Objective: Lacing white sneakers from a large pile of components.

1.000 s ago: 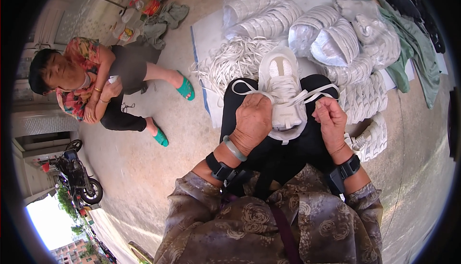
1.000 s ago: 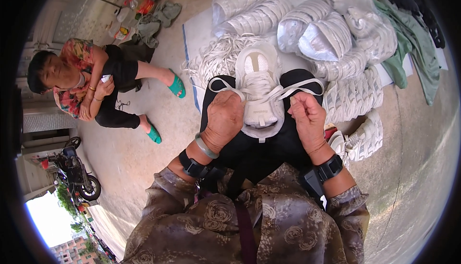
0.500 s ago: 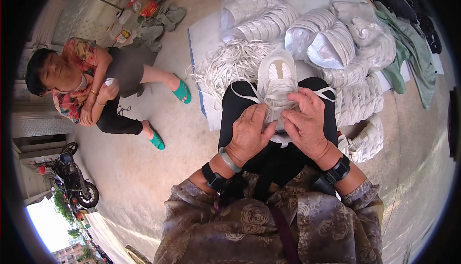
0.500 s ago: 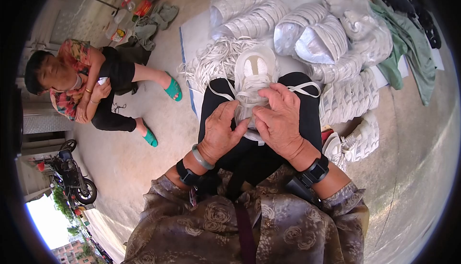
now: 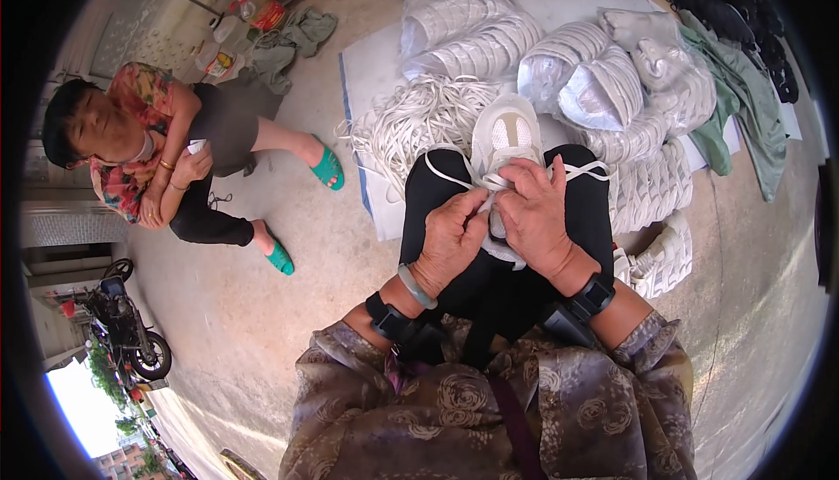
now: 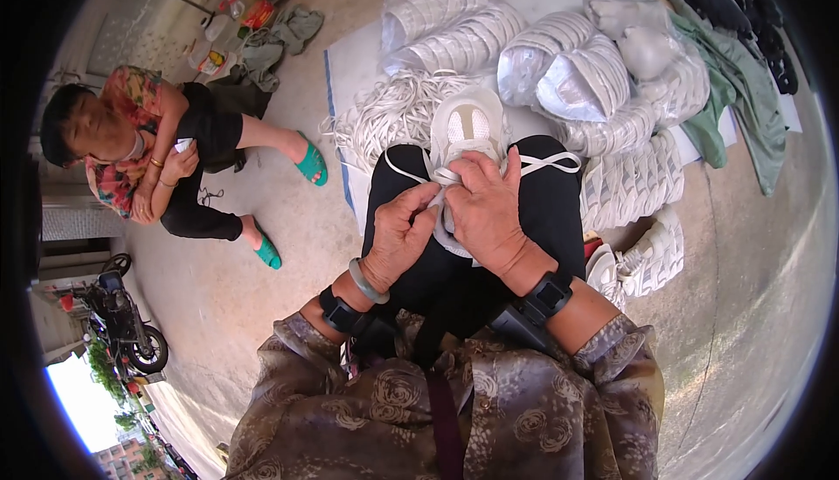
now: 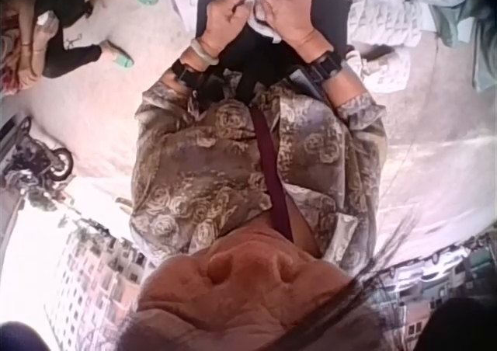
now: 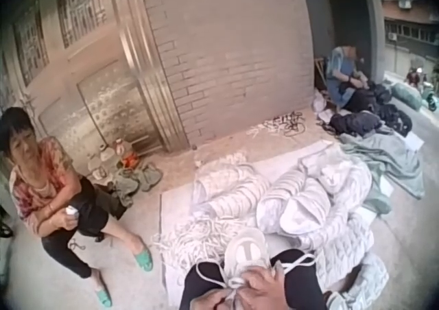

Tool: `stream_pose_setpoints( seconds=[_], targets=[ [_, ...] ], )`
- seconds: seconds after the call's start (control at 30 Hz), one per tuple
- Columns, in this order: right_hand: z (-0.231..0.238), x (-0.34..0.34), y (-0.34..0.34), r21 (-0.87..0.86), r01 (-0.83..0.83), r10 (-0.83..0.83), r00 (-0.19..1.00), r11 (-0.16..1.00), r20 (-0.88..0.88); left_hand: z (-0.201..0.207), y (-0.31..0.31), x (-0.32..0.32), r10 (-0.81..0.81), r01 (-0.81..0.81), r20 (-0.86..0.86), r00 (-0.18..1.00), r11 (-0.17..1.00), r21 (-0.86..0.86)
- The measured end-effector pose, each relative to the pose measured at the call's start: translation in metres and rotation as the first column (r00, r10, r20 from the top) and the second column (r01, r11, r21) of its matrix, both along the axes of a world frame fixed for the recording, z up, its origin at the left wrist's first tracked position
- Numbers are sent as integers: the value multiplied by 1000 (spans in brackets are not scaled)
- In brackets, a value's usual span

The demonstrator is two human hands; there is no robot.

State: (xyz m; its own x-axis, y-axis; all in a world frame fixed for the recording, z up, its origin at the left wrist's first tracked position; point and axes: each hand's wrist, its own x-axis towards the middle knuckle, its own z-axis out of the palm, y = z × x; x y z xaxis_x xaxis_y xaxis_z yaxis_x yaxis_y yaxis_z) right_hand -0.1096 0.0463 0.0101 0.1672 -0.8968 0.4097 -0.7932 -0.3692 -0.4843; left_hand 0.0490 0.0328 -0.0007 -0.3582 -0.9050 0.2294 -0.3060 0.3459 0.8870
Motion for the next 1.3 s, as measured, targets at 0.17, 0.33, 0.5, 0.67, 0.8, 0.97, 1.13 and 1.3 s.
stream_pose_setpoints(
  seconds=[0.17, 0.33, 0.5, 0.67, 0.8, 0.97, 1.13, 1.3],
  targets=[
    [11, -27, 31, -15, 24, -24, 999, 1000, 37, 7, 5, -1, -8, 43, 184, 983, 981, -189],
    [-11, -137, 116, 114, 184, -170, 978, 976, -121, 7, 7, 0, 25, 33, 226, 974, 968, -248],
    [-53, -202, 199, 307, 313, -283, 949, 899, -140, 14, 6, -6, 7, 53, 239, 971, 969, -240],
    [1, -148, 126, 248, 89, -107, 992, 965, 61, 27, -2, -5, 106, -67, 241, 965, 984, -163],
    [21, -107, 61, 18, 57, -58, 991, 998, 124, 40, -15, -19, 125, 33, 326, 937, 897, -440],
    [22, -58, 19, -71, -23, 27, 998, 997, 58, 43, -14, -35, 96, 199, 571, 815, 879, -433],
    [12, -39, 10, 8, -4, 4, 1000, 1000, -30, 35, -17, -36, 68, 323, 566, 821, 763, -560],
    [12, -47, 16, -74, 1, -9, 994, 997, -113, 38, -12, -24, 48, 346, 549, 834, 731, -588]
  ],
)
